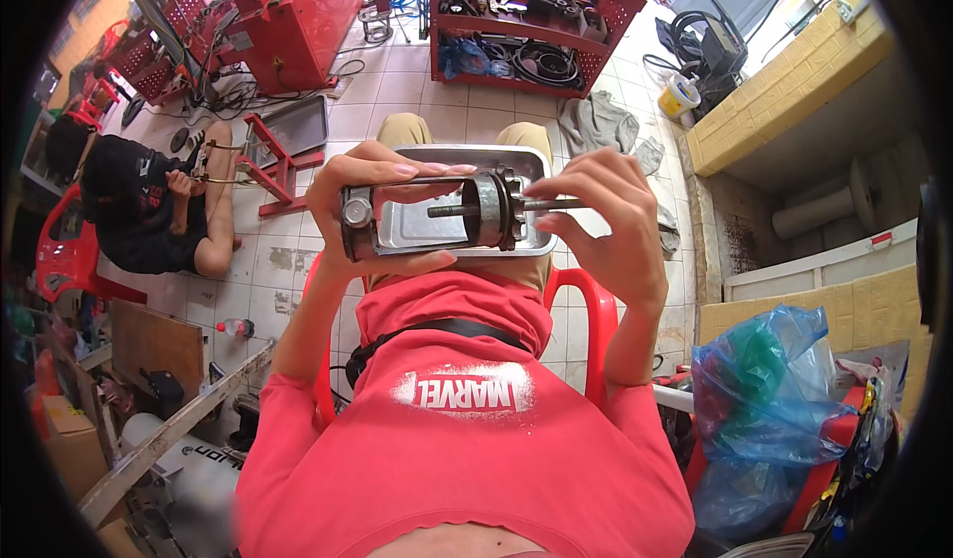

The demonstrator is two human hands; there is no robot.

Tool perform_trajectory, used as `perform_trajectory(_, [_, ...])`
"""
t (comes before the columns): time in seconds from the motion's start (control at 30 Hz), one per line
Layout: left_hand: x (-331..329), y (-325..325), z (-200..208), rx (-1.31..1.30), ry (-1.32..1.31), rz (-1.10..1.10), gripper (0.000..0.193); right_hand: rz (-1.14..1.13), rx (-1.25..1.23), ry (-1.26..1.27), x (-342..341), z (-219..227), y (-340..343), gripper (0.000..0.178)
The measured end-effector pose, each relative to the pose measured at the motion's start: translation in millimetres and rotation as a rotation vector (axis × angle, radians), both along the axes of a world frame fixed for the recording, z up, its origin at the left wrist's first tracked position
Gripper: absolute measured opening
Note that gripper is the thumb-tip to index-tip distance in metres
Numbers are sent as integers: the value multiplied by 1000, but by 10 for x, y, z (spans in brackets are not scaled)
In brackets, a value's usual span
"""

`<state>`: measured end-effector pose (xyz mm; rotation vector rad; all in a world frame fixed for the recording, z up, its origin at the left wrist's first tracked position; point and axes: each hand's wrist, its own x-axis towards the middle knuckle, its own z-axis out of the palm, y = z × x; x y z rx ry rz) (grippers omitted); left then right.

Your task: The person assembles a mechanical component by hand, inserting a small metal pin into a cylindrical housing and then attaching a larger circular part. They manipulate the assembly to check the fit and alignment of the parts.

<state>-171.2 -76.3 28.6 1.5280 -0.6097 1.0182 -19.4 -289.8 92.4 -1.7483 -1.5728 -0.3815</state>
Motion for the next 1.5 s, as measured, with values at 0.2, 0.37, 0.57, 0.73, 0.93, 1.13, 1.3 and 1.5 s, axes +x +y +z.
perform_trajectory(0.2, [4,-16,-44,-13,-12,74,70,-8,-7,-3,20,-31,5,17])
perform_trajectory(0.37, [24,-45,-38,-83,0,57,69,-38,47,41,-32,5,42,15])
perform_trajectory(0.57, [11,-11,-82,-8,-6,142,68,6,-71,22,39,-78,21,18])
perform_trajectory(0.73, [40,-24,-49,-10,-17,118,69,-30,50,42,-53,3,73,13])
perform_trajectory(0.93, [38,40,-39,94,-19,79,73,41,-59,-3,51,-100,38,18])
perform_trajectory(1.13, [49,39,3,147,-52,48,73,44,-96,29,11,-26,-1,15])
perform_trajectory(1.3, [56,43,-2,163,-65,69,71,58,-241,394,25,-63,-19,12])
perform_trajectory(1.5, [65,52,-1,140,-74,52,73,107,40,239,26,-43,28,11])
